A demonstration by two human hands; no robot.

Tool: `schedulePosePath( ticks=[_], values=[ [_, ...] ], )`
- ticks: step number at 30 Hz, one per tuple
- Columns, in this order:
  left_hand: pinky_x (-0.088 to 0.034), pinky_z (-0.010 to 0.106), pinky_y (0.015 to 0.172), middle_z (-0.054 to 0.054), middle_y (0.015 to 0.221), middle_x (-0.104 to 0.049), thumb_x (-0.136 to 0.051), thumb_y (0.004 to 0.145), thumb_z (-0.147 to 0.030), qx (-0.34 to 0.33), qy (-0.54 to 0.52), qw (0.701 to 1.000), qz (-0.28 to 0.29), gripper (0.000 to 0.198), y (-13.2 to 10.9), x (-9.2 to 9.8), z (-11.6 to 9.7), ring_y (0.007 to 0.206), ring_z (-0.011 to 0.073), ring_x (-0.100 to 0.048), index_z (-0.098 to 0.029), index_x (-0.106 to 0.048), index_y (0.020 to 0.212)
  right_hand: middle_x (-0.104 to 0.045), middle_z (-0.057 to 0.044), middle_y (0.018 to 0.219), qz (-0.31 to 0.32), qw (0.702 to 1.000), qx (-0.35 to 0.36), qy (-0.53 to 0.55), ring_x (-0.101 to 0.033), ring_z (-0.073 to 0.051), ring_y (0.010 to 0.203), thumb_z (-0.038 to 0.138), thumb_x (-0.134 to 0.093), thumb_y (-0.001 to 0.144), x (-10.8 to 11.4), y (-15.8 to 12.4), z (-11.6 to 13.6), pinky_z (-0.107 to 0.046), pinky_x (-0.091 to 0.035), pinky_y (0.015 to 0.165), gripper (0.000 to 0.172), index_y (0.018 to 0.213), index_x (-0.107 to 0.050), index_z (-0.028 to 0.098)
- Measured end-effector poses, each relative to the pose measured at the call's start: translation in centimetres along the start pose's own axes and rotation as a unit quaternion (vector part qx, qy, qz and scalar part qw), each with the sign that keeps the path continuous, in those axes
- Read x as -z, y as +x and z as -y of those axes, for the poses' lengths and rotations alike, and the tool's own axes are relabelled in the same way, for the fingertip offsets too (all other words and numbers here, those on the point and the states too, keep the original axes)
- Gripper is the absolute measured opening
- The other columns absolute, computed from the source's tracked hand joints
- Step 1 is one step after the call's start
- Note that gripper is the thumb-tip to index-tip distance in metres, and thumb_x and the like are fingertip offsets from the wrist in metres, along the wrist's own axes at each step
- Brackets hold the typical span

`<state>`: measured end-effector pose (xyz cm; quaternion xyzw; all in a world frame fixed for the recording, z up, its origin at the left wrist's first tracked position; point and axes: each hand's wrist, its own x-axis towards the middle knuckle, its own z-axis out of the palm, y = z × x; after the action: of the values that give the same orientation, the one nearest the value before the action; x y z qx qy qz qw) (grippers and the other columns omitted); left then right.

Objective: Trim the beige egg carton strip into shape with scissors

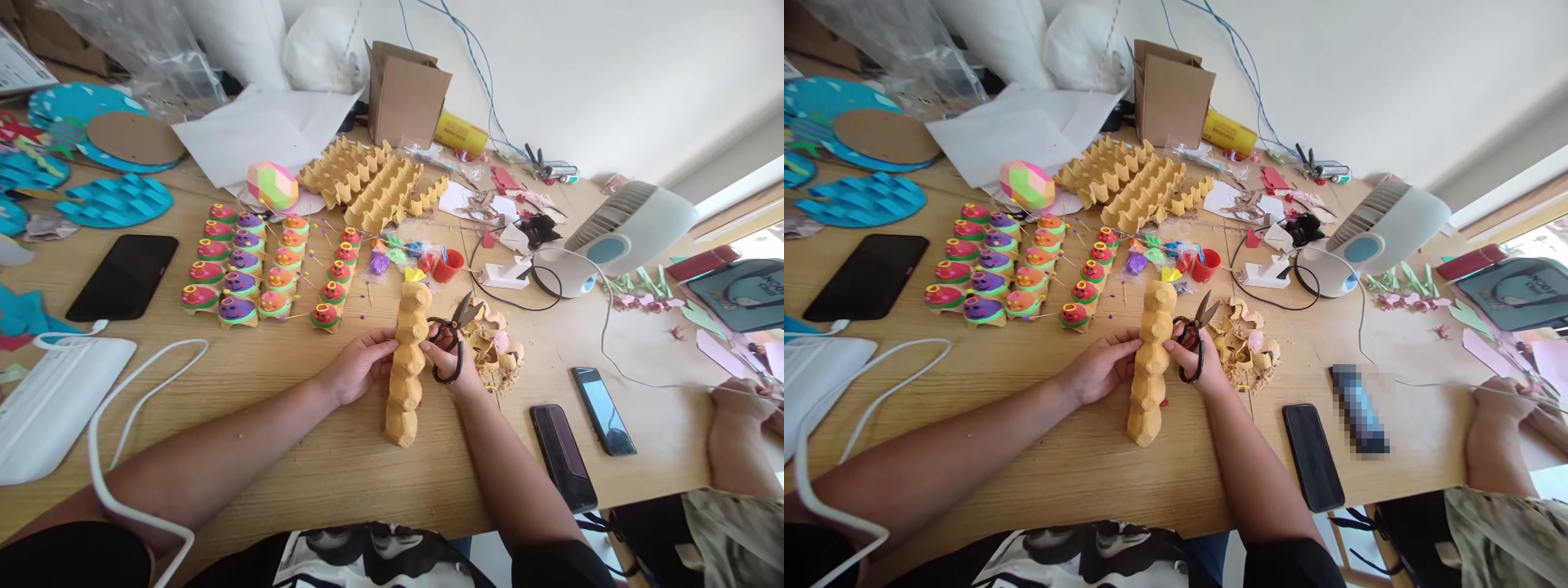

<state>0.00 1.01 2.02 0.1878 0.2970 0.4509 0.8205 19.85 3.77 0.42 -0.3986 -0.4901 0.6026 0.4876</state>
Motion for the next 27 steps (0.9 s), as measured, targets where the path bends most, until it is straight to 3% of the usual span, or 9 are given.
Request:
schedulePosePath(
  ticks=[4,9,14,22,27],
  values=[
    [-0.063,0.028,0.066,0.009,0.089,-0.08,-0.081,0.085,-0.018,0.008,-0.013,1.0,-0.008,0.018,0.1,0.1,0.0,0.073,0.0182,-0.075,-0.013,-0.079,0.102,-0.06,0.001,0.087,0.001,1.0,0.019,0.006,-0.057,-0.016,0.078,0.051,-0.091,0.071,0.0,0.0,0.0,-0.03,-0.05,0.074,0.046,0.087,-0.056,0.024],
    [-0.063,0.03,0.065,0.012,0.095,-0.081,-0.078,0.086,-0.019,0.018,0.007,1.0,-0.005,0.024,0.2,0.3,0.0,0.075,0.0223,-0.078,-0.012,-0.077,0.11,-0.058,0.003,0.081,0.001,0.998,-0.007,-0.057,-0.052,-0.013,0.07,0.041,-0.096,0.067,0.0,-0.6,0.4,-0.027,-0.045,0.065,0.048,0.092,-0.058,0.025],
    [-0.063,0.03,0.064,0.011,0.092,-0.081,-0.076,0.087,-0.015,0.028,0.002,1.0,-0.008,0.021,0.3,0.4,-0.1,0.074,0.022,-0.078,-0.011,-0.077,0.107,-0.057,0.003,0.079,-0.012,0.994,0.005,-0.108,-0.052,-0.014,0.07,0.044,-0.093,0.071,0.1,-0.7,0.6,-0.027,-0.045,0.062,0.046,0.09,-0.056,0.025],
    [-0.062,0.026,0.066,0.007,0.089,-0.08,-0.066,0.095,-0.014,0.022,-0.056,0.998,-0.027,0.016,0.6,0.7,-0.5,0.072,0.0168,-0.075,-0.016,-0.078,0.104,-0.066,-0.001,0.097,0.007,0.992,0.047,-0.118,-0.057,-0.015,0.082,0.039,-0.086,0.082,0.2,-0.4,0.9,-0.029,-0.046,0.073,0.035,0.093,-0.055,0.025],
    [-0.06,0.028,0.067,0.008,0.099,-0.081,-0.067,0.097,-0.02,0.038,-0.057,0.997,0.017,0.018,0.6,0.8,-0.5,0.078,0.0198,-0.076,-0.022,-0.078,0.11,-0.067,-0.001,0.091,0.025,0.998,0.02,-0.06,-0.06,-0.018,0.083,0.05,-0.085,0.081,-0.3,-0.6,1.2,-0.032,-0.049,0.076,0.04,0.092,-0.055,0.025]
  ],
)
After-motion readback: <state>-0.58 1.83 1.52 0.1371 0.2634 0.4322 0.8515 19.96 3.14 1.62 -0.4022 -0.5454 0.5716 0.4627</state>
